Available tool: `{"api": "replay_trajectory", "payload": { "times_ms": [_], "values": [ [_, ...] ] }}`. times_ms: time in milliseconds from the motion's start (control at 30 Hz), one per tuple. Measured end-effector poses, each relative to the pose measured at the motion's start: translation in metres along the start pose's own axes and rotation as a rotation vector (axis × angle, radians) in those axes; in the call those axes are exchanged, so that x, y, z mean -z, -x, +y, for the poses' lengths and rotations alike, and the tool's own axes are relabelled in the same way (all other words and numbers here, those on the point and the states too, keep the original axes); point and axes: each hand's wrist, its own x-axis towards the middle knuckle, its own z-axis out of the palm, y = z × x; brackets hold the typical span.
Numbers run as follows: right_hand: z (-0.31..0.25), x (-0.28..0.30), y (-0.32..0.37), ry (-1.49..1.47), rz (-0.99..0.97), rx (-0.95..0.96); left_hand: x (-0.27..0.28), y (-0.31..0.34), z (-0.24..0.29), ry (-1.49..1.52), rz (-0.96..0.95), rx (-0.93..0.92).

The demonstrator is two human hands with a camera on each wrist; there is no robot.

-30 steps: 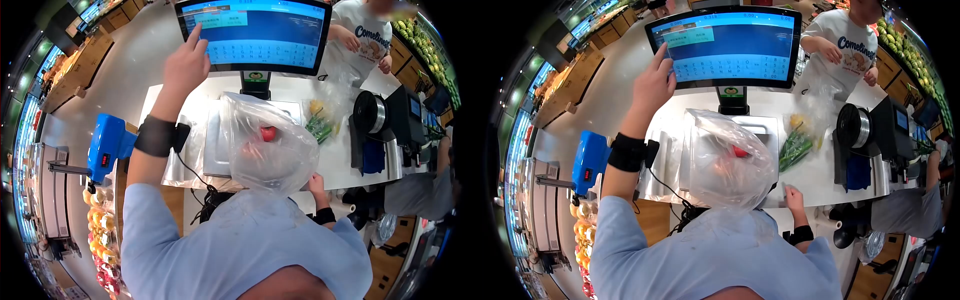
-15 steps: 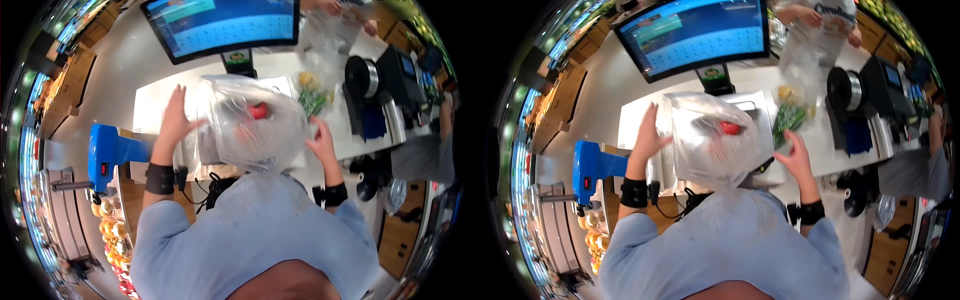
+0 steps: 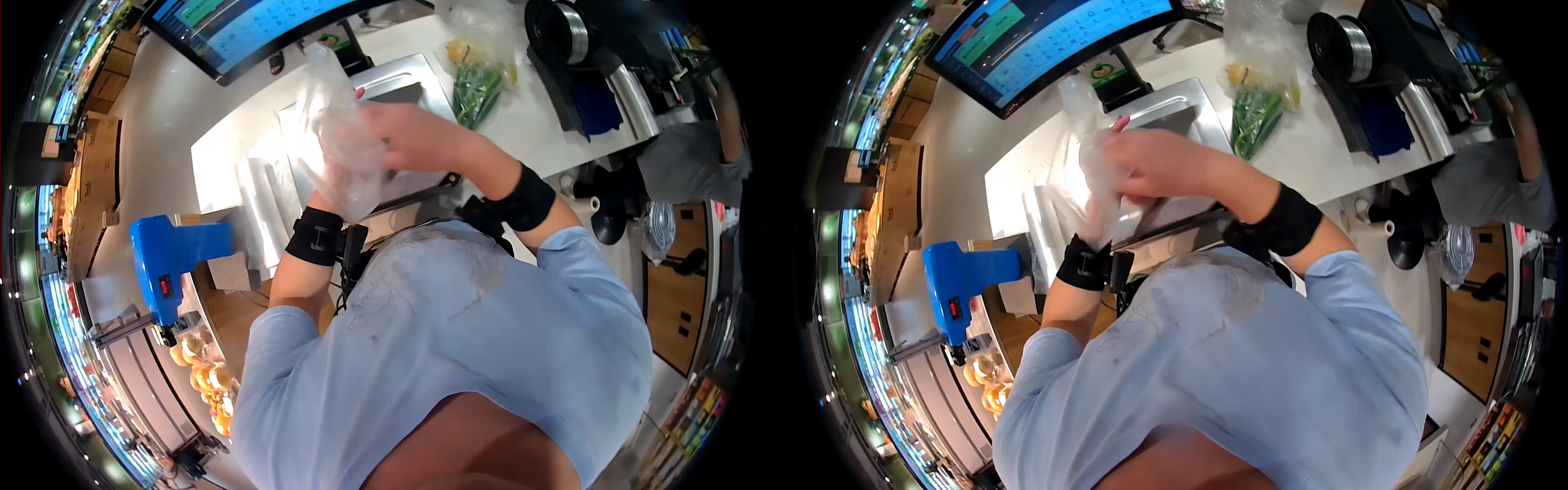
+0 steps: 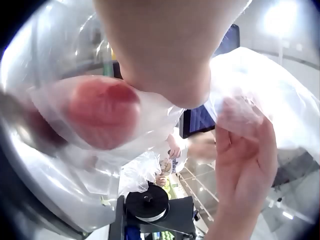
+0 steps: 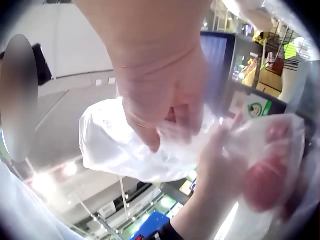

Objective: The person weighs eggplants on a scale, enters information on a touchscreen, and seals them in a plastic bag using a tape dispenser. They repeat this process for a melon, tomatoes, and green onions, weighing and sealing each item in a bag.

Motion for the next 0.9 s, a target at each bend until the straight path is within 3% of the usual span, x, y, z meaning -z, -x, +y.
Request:
{"api": "replay_trajectory", "payload": {
  "times_ms": [33,67,100,133,167,233,300,433,500,633,700,767,833,900],
  "values": [
    [-0.003,0.012,0.016,-0.062,0.186,-0.019,0.011,-0.006,-0.013,0.002,-0.011,0.015],
    [-0.003,0.023,0.035,-0.119,0.374,-0.037,0.033,-0.015,-0.033,-0.056,0.053,-0.088],
    [0.009,0.032,0.064,-0.042,0.445,-0.181,0.047,-0.020,-0.046,-0.111,0.120,-0.191],
    [0.025,0.035,0.099,0.036,0.511,-0.328,0.036,-0.017,-0.031,0.026,0.219,-0.166],
    [0.037,0.031,0.132,0.079,0.541,-0.424,0.022,-0.012,-0.011,0.163,0.320,-0.139],
    [0.061,0.005,0.187,0.127,0.566,-0.534,0.038,-0.013,0.003,0.214,0.283,-0.230],
    [0.072,-0.027,0.227,0.148,0.521,-0.648,0.000,-0.001,0.039,0.277,0.474,-0.170],
    [0.072,-0.062,0.231,0.071,0.518,-0.680,-0.013,0.012,0.055,0.409,0.470,-0.170],
    [0.089,-0.081,0.230,0.265,0.499,-0.478,-0.013,0.015,0.060,0.478,0.443,-0.136],
    [0.097,-0.100,0.229,0.306,0.449,-0.424,-0.038,0.021,0.066,0.417,0.526,-0.126],
    [0.099,-0.099,0.228,0.263,0.455,-0.409,-0.034,0.024,0.064,0.428,0.475,-0.160],
    [0.100,-0.098,0.227,0.242,0.583,-0.445,-0.036,0.027,0.066,0.461,0.443,-0.150],
    [0.097,-0.100,0.236,0.235,0.566,-0.454,-0.034,0.030,0.069,0.490,0.466,-0.157],
    [0.101,-0.104,0.251,0.018,0.871,-0.792,-0.029,0.032,0.072,0.589,0.384,-0.151]
  ]
}}
